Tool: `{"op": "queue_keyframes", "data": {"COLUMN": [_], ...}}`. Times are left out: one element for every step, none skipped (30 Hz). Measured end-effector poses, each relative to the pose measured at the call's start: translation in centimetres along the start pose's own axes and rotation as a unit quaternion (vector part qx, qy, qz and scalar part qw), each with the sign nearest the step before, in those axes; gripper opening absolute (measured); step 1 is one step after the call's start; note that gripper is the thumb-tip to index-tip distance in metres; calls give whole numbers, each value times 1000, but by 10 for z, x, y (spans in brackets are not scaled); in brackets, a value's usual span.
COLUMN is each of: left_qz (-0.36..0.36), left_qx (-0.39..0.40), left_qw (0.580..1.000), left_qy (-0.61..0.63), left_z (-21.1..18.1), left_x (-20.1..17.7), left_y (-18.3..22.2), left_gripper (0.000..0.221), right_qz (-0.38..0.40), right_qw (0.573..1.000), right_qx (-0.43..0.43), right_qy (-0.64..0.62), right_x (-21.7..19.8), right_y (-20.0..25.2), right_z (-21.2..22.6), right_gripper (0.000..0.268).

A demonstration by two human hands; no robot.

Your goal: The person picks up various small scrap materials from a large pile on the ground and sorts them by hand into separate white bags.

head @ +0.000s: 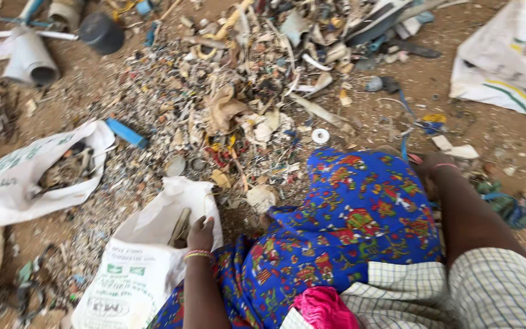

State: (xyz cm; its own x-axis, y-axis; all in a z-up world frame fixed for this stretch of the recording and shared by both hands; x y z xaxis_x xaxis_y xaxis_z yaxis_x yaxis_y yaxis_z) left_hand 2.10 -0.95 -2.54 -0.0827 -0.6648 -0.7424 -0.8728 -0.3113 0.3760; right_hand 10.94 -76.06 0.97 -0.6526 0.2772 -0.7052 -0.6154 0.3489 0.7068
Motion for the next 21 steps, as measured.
{"op": "queue_keyframes", "data": {"left_qz": [-1, -8, -9, -10, -7, -4, 2, -3, -4, -5, -4, -3, -6, 15, -5, -18, -29, -23, 24, 38, 49], "left_qx": [-7, -8, -6, -3, 3, 9, 14, 18, 23, 29, 38, 48, 51, 57, 96, 145, 151, 146, 86, 106, 123], "left_qw": [1000, 999, 999, 998, 997, 997, 997, 998, 998, 999, 999, 999, 998, 997, 995, 989, 987, 988, 996, 994, 990], "left_qy": [20, 35, 50, 65, 71, 77, 80, 65, 51, 37, 17, -2, -38, -42, 4, -27, -48, -43, -16, 12, 38], "left_z": [-2, -2, -5, -4, -7, -10, -10, -10, -10, -10, -7, -5, -1, 4, 6, 2, 2, -2, -1, -8, -14], "left_x": [4, 4, 8, 10, 11, 13, 15, 14, 15, 15, 15, 11, 9, 5, -2, -6, -11, -18, -23, -26, -31], "left_y": [-5, -8, -11, -13, -17, -21, -21, -22, -23, -26, -27, -31, -32, -33, -33, -33, -30, -25, -21, -16, -10], "left_gripper": [56, 56, 57, 57, 56, 56, 56, 55, 55, 55, 54, 53, 52, 52, 49, 45, 42, 41, 46, 47, 48], "right_qz": [-7, -14, -2, 6, 0, -9, -20, -40, -63, -90, -128, -166, -199, -258, -318, -316, -314, -328, -333, -290, -246], "right_qw": [997, 987, 983, 985, 988, 990, 990, 989, 987, 983, 976, 967, 965, 945, 918, 918, 916, 913, 909, 926, 938], "right_qx": [-71, -142, -152, -142, -129, -121, -122, -134, -144, -160, -176, -191, -145, -177, -207, -212, -220, -187, -158, -104, -54], "right_qy": [36, 71, 99, 95, 84, 74, 64, 51, 40, 31, 3, -24, 92, 102, 112, 113, 115, 155, 194, 218, 239], "right_x": [0, 1, 0, -5, -13, -21, -25, -32, -41, -54, -64, -81, -91, -105, -116, -121, -129, -135, -131, -130, -126], "right_y": [3, 5, 6, 5, 5, 4, 6, 7, 8, 6, 11, 14, 19, 32, 49, 67, 84, 99, 113, 123, 128], "right_z": [5, 15, 20, 24, 23, 20, 16, 17, 13, 15, 8, -2, -11, -22, -28, -40, -51, -64, -77, -102, -126], "right_gripper": [60, 48, 48, 48, 49, 50, 52, 53, 56, 58, 55, 52, 42, 41, 40, 40, 42, 38, 33, 38, 44]}}
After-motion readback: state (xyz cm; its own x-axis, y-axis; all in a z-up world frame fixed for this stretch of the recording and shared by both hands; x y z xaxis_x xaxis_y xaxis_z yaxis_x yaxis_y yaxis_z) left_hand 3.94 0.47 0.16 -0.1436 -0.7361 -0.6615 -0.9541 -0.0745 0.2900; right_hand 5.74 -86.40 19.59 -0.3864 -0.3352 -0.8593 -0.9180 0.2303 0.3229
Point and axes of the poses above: each hand's wrist, its own y-axis away from the middle knuckle, its own x-axis out of the palm, z = x × y, the point moved 4 cm from there along -y, towards the middle knuckle, and after that the axes turned 10 degrees about z, right-handed, at the moved point
